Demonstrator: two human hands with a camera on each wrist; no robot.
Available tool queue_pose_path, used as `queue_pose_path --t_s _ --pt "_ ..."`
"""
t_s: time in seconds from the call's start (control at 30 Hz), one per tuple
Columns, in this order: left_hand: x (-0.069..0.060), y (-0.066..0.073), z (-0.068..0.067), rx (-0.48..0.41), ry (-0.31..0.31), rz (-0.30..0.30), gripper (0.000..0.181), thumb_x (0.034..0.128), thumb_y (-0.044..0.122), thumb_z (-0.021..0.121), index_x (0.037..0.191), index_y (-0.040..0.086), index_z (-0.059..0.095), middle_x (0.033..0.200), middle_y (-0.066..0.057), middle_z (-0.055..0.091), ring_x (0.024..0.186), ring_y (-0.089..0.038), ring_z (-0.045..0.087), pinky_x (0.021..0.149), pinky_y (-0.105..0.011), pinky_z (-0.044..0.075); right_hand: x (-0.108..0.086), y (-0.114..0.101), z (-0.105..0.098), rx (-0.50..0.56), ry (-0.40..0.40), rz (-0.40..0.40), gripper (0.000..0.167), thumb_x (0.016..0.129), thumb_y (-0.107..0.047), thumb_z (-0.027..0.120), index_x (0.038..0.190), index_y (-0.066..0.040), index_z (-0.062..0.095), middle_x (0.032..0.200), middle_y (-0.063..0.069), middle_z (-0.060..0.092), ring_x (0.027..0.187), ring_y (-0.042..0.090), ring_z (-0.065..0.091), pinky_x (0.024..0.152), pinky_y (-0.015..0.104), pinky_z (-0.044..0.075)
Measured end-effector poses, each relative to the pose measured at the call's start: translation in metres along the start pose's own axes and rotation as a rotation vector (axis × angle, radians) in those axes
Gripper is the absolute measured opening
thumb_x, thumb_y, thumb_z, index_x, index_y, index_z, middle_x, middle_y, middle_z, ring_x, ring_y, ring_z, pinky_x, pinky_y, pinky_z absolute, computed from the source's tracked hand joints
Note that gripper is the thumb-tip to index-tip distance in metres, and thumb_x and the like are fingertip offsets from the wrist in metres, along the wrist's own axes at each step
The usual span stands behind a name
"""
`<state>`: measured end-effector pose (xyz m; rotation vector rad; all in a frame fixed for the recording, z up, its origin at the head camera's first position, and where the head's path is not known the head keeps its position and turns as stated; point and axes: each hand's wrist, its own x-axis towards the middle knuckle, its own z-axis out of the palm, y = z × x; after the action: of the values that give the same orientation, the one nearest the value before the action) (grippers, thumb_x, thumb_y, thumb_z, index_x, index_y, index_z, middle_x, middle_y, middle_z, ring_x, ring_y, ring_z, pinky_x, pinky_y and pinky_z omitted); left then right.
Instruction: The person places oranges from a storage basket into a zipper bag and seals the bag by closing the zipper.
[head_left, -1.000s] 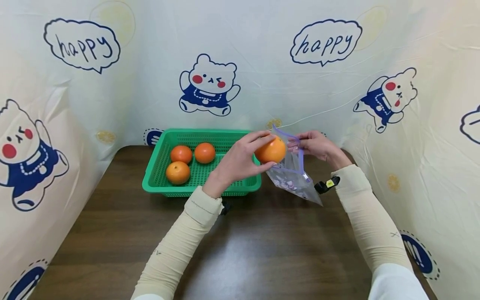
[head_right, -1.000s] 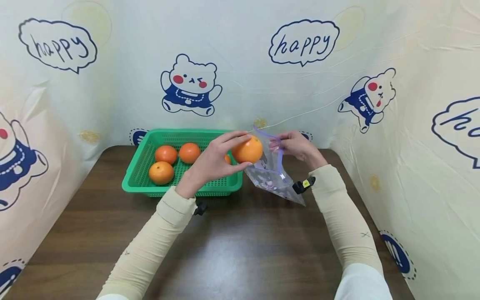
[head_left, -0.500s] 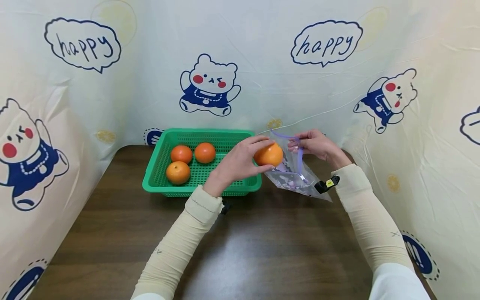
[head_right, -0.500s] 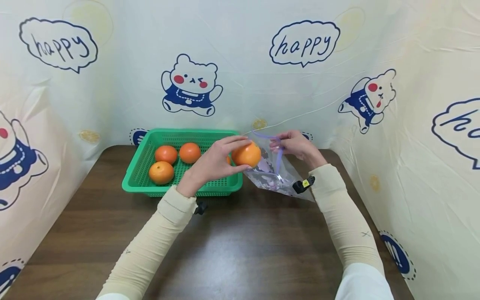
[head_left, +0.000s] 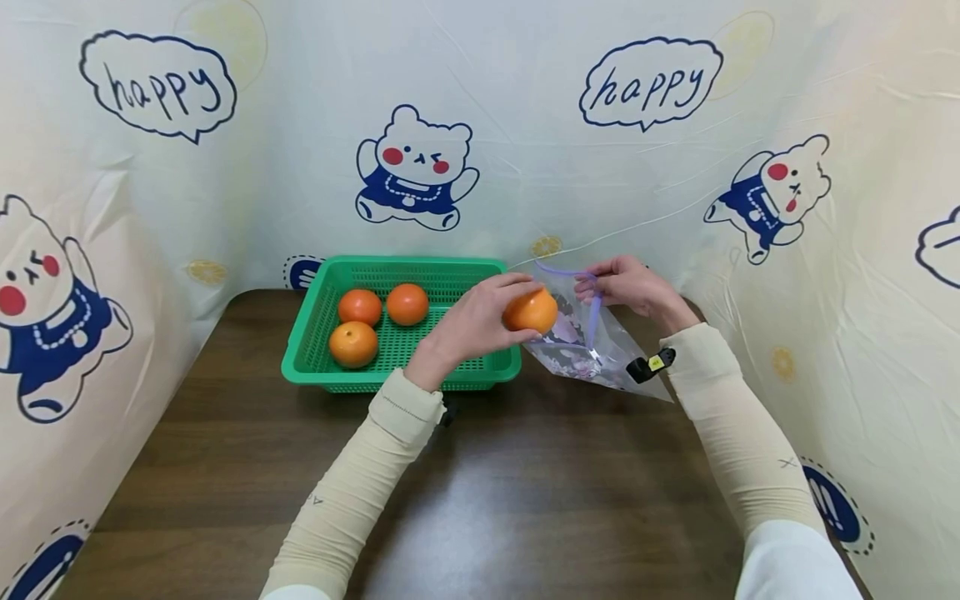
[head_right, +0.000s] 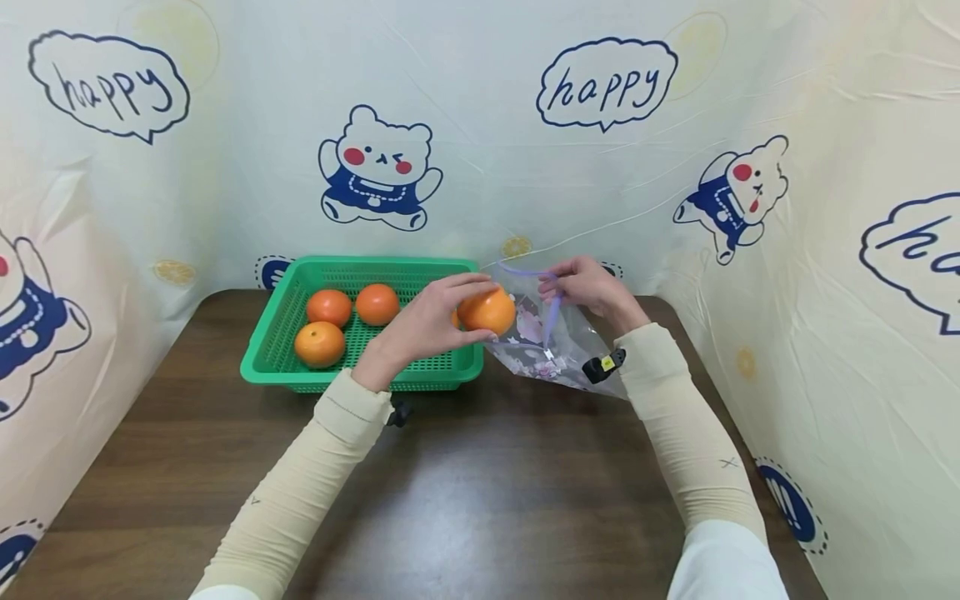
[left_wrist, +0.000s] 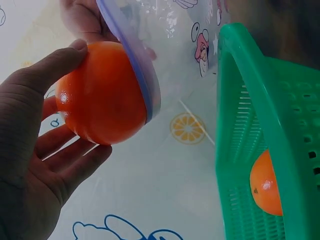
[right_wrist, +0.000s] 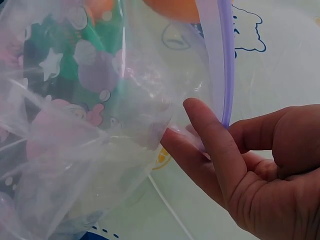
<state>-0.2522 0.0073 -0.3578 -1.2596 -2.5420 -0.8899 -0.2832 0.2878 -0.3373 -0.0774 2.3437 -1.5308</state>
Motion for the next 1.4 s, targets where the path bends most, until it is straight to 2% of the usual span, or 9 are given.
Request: queue_pose_path --t_s 0.4,0.63,0.83,0.87,1.0,1.03,1.1,1.23,1.4 --pt "0.003 0.001 0.007 -0.007 -0.01 0.015 0.052 0.0884 0.027 0.082 0.135 0.011 0.066 0.138 -0.008 0.062 0.118 -0.023 0.06 0.099 -0.034 0.056 -0.002 -0.002 0.002 -0.049 -0.014 -0.01 0.039 0.106 0.002 0.043 0.143 0.016 0.046 0.136 0.038 0.055 0.105 0.021 0.072 0.086 0.023 0.059" --pt "0.0 -0.004 0.008 0.0 0.038 0.035 0.042 0.0939 0.019 0.075 0.134 0.011 0.067 0.135 -0.008 0.065 0.118 -0.022 0.064 0.1 -0.033 0.055 0.0 -0.003 0.004 -0.006 -0.007 -0.004 0.038 0.105 0.004 0.046 0.14 0.019 0.047 0.133 0.038 0.057 0.095 0.017 0.073 0.079 0.023 0.06" --pt "-0.008 -0.013 0.007 -0.012 0.072 0.038 0.041 0.0945 0.015 0.073 0.133 0.006 0.067 0.134 -0.011 0.066 0.12 -0.025 0.064 0.102 -0.037 0.054 -0.003 -0.002 -0.001 0.007 -0.004 -0.019 0.039 0.105 0.006 0.041 0.141 0.022 0.042 0.132 0.041 0.056 0.092 0.013 0.073 0.077 0.019 0.059" --pt "-0.009 -0.014 0.006 -0.014 0.076 0.036 0.041 0.0942 0.014 0.073 0.134 0.005 0.067 0.134 -0.011 0.066 0.118 -0.025 0.064 0.1 -0.037 0.055 -0.004 -0.002 -0.002 0.009 -0.001 -0.022 0.039 0.105 0.006 0.04 0.141 0.022 0.042 0.131 0.04 0.057 0.09 0.012 0.073 0.077 0.019 0.059" --pt "-0.017 -0.02 0.006 -0.011 0.07 0.002 0.041 0.0956 0.015 0.071 0.135 0.006 0.066 0.136 -0.012 0.064 0.078 -0.02 0.067 0.086 -0.033 0.059 -0.007 -0.004 -0.004 0.018 0.011 -0.028 0.04 0.105 0.005 0.043 0.14 0.023 0.042 0.126 0.035 0.063 0.087 0.01 0.073 0.077 0.019 0.06" --pt "-0.019 -0.021 0.006 -0.011 0.07 -0.005 0.04 0.0958 0.015 0.071 0.135 0.006 0.066 0.135 -0.012 0.064 0.077 -0.019 0.066 0.086 -0.033 0.059 -0.007 -0.005 -0.004 0.019 0.013 -0.027 0.04 0.105 0.005 0.043 0.14 0.023 0.042 0.125 0.034 0.064 0.086 0.01 0.073 0.077 0.02 0.06" --pt "-0.022 -0.024 0.006 -0.007 0.069 -0.016 0.04 0.0962 0.015 0.07 0.134 0.006 0.066 0.135 -0.012 0.065 0.079 -0.02 0.067 0.089 -0.034 0.059 -0.008 -0.006 -0.004 0.021 0.015 -0.025 0.04 0.105 0.005 0.044 0.14 0.023 0.041 0.123 0.032 0.065 0.085 0.009 0.073 0.077 0.019 0.06" --pt "-0.029 -0.03 0.006 -0.013 0.09 -0.023 0.038 0.0948 0.013 0.071 0.132 0.005 0.067 0.132 -0.012 0.067 0.117 -0.027 0.065 0.101 -0.039 0.055 -0.008 -0.006 -0.005 0.02 0.022 -0.026 0.04 0.105 0.005 0.045 0.14 0.024 0.041 0.12 0.029 0.068 0.084 0.008 0.073 0.077 0.02 0.06" --pt "-0.037 -0.039 0.004 -0.028 0.094 -0.067 0.037 0.0953 0.013 0.07 0.132 0.007 0.068 0.133 -0.011 0.066 0.119 -0.027 0.065 0.103 -0.041 0.054 -0.008 -0.007 -0.007 0.014 0.036 -0.034 0.04 0.104 0.005 0.045 0.14 0.024 0.041 0.121 0.032 0.066 0.085 0.008 0.074 0.077 0.02 0.06"
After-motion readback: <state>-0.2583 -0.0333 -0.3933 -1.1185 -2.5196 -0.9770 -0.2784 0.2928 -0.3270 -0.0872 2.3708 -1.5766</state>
